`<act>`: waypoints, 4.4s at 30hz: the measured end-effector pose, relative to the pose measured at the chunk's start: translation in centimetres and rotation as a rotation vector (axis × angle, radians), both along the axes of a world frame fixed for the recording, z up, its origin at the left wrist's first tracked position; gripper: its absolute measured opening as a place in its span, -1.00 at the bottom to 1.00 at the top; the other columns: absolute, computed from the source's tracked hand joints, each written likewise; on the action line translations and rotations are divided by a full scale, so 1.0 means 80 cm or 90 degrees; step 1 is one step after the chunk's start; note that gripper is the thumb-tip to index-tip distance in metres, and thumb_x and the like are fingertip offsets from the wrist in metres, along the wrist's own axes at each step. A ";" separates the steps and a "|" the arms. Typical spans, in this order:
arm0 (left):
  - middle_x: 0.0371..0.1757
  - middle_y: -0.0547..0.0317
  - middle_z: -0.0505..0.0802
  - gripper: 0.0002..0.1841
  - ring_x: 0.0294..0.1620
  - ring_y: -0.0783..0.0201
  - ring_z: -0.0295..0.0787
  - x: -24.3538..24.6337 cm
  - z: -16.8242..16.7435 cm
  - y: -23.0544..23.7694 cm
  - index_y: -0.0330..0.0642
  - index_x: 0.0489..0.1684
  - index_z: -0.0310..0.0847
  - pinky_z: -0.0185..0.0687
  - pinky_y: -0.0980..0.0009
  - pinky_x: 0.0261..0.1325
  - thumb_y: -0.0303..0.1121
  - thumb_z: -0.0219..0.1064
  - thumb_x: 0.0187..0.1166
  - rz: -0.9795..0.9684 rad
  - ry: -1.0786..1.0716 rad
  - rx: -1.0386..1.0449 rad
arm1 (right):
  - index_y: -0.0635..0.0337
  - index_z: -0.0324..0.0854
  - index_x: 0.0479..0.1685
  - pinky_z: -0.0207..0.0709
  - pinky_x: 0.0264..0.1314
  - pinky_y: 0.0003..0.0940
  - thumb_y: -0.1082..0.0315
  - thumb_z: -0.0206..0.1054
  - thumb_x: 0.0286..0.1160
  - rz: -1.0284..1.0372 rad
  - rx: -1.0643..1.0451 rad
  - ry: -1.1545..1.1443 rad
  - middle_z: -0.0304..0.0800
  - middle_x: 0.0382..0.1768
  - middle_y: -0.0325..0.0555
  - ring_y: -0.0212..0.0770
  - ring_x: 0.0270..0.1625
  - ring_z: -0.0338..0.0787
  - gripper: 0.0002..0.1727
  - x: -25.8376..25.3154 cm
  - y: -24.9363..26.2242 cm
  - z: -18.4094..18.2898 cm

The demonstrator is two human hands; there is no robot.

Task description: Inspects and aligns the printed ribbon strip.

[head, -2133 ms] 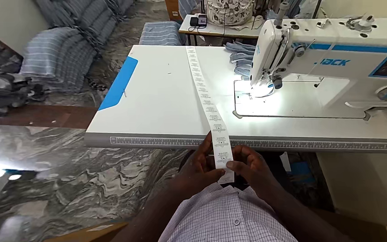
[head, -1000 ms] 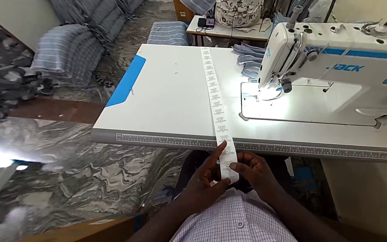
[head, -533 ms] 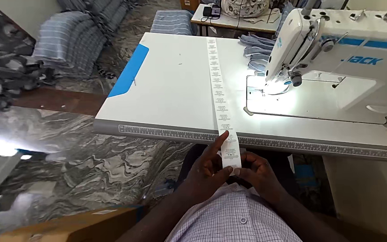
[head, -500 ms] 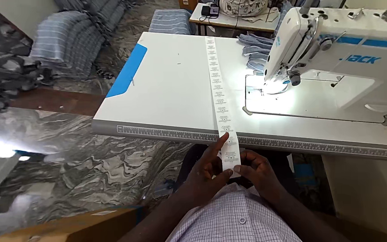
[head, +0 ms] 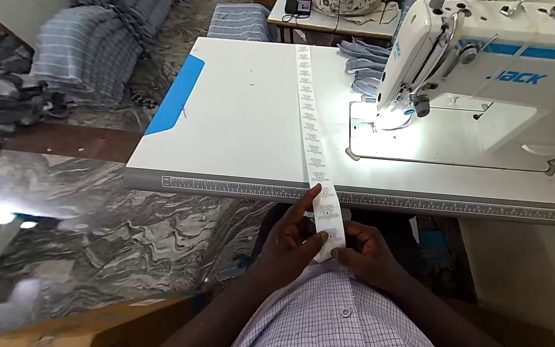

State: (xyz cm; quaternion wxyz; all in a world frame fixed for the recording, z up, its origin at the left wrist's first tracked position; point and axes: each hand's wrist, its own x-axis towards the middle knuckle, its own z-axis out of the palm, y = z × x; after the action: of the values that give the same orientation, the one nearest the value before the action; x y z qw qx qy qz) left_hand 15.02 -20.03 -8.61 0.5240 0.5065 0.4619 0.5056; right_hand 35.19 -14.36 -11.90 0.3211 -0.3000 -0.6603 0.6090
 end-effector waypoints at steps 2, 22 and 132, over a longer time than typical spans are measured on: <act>0.47 0.18 0.63 -0.02 -0.28 0.20 0.76 0.003 -0.005 -0.005 0.34 0.93 -0.09 0.83 0.31 -0.19 -0.60 0.39 0.52 -0.016 0.032 0.001 | 0.14 0.75 -0.12 0.63 -0.44 -0.45 0.25 0.46 0.41 -0.037 -0.019 0.002 0.78 -0.37 -0.17 -0.30 -0.42 0.73 -0.81 -0.001 0.003 0.003; 0.39 0.10 0.71 0.04 -0.15 0.13 0.85 0.007 -0.001 -0.004 0.31 0.93 -0.09 0.89 0.25 -0.05 -0.67 0.42 0.46 -0.058 0.001 -0.027 | 0.13 0.73 -0.14 0.60 -0.47 -0.45 0.18 0.41 0.47 -0.065 -0.012 -0.012 0.74 -0.40 -0.16 -0.29 -0.44 0.70 -0.79 0.000 0.004 0.006; 0.39 0.08 0.70 -0.01 -0.18 0.14 0.85 0.001 -0.003 0.010 0.29 0.93 -0.08 0.89 0.27 -0.11 -0.69 0.35 0.52 -0.013 -0.020 -0.018 | 0.18 0.75 -0.15 0.62 -0.50 -0.48 0.37 0.43 0.37 0.011 -0.026 0.025 0.77 -0.44 -0.17 -0.35 -0.50 0.71 -0.85 0.000 -0.001 -0.001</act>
State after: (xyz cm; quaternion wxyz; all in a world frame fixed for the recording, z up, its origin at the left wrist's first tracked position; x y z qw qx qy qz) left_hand 15.10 -19.23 -8.83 0.5437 0.4957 0.4554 0.5013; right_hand 35.16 -14.47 -11.98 0.3222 -0.2888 -0.6442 0.6307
